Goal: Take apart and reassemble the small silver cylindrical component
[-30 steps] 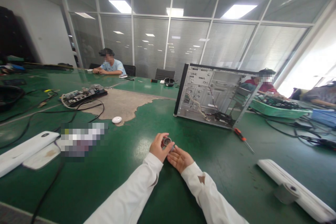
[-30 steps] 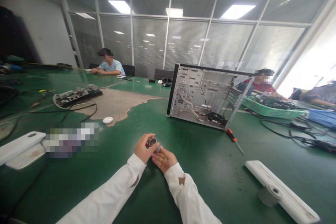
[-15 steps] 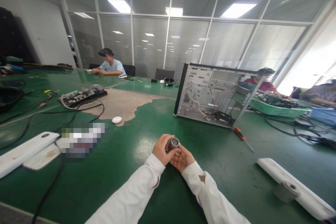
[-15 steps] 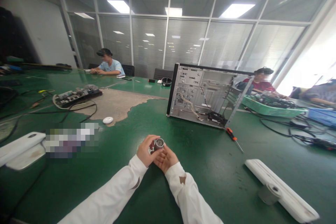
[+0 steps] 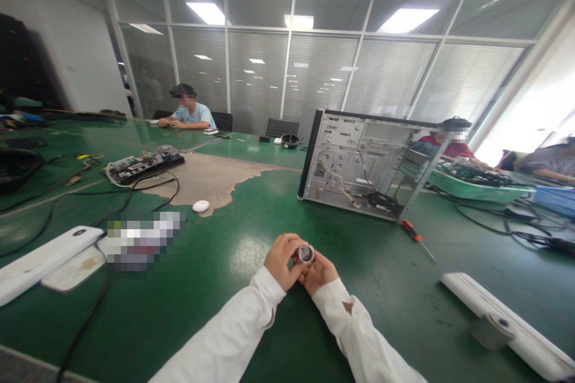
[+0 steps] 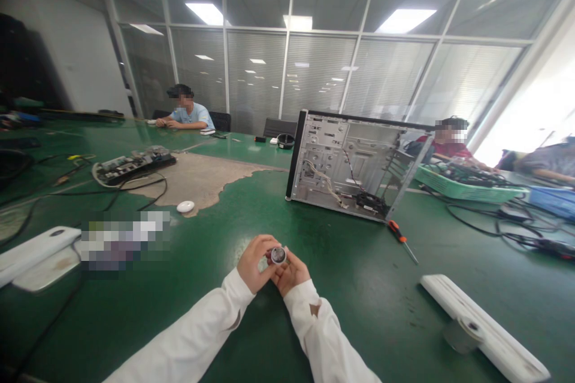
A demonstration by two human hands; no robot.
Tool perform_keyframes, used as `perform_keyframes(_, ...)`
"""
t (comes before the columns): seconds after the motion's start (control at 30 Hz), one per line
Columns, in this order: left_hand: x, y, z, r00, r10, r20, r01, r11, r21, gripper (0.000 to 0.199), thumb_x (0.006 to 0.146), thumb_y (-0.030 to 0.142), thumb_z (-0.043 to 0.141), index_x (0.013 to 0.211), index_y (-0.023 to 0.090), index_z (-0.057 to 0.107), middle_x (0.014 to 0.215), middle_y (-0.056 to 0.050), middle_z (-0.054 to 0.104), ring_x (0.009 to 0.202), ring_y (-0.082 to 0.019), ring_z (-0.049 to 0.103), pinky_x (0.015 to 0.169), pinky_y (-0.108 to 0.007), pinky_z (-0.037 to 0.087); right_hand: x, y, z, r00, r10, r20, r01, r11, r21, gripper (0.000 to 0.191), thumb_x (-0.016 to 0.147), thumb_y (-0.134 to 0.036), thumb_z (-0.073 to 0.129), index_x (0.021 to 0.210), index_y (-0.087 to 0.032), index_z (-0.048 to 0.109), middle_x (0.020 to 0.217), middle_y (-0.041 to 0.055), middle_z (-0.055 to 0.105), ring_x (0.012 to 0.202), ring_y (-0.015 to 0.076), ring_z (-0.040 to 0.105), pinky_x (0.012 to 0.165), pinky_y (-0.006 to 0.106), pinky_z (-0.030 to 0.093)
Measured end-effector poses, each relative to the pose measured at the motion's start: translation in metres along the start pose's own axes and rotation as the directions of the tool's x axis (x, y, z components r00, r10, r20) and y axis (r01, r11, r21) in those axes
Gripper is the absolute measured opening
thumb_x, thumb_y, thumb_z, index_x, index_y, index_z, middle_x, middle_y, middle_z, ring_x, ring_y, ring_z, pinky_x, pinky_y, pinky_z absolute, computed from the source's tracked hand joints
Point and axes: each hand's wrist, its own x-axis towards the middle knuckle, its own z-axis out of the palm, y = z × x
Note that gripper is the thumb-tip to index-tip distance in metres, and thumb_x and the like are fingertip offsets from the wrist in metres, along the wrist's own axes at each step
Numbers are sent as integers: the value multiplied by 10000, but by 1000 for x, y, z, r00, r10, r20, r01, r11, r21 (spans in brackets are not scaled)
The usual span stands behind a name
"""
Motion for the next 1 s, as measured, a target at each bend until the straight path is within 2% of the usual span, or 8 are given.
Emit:
perform_keyframes(0.1,0,2,1,1000,5,19,-5,1000,-15,297,652,116,501,941,189,492,973,-66,489,925,-192,464,831,-362,385,1,-2,-3,997,-71,-6,71,997,26,133,637,-209,594,756,-151,576,598,25,630,533,129,582,516,224,454)
perform_keyframes(0.3,0,5,-1,994,-59,87,67,993,-94,352,622,181,567,958,170,461,1028,-91,445,996,-213,431,857,-371,375,8,-4,-12,961,-278,4,277,960,-43,389,538,-173,681,897,-240,547,703,-15,636,604,143,591,532,237,456)
perform_keyframes(0.53,-1,1,2,977,-193,86,203,970,-131,159,695,201,511,851,177,496,947,-64,472,908,-176,476,710,-292,437,9,-4,-10,902,-431,-28,422,893,-155,569,487,-184,722,1013,-259,521,701,-21,621,618,145,584,543,252,457)
perform_keyframes(0.63,-2,-3,4,973,-218,72,226,967,-121,112,679,185,520,786,175,488,891,-45,483,847,-160,486,655,-262,432,8,-3,-8,837,-548,2,527,804,-275,570,469,-207,733,1001,-238,532,700,-17,621,638,134,567,581,244,459)
perform_keyframes(0.77,-4,-9,8,964,-251,91,258,963,-81,216,593,150,581,769,178,459,847,-26,481,799,-157,480,661,-271,425,5,-3,-7,723,-685,86,631,605,-486,536,473,-198,724,980,-199,548,785,6,617,689,139,556,687,273,451)
perform_keyframes(0.83,-5,-10,10,957,-270,102,278,958,-70,261,570,155,599,775,182,441,825,-14,477,778,-153,481,664,-275,424,4,-2,-6,701,-707,99,639,559,-528,523,479,-186,716,975,-201,551,851,17,609,743,148,558,725,279,443)
perform_keyframes(1.0,-9,-11,14,936,-333,112,344,935,-92,330,548,219,630,795,189,413,802,5,477,723,-136,496,636,-268,426,0,0,-3,672,-735,93,640,513,-572,514,488,-177,708,977,-205,553,915,31,595,780,160,555,716,278,450)
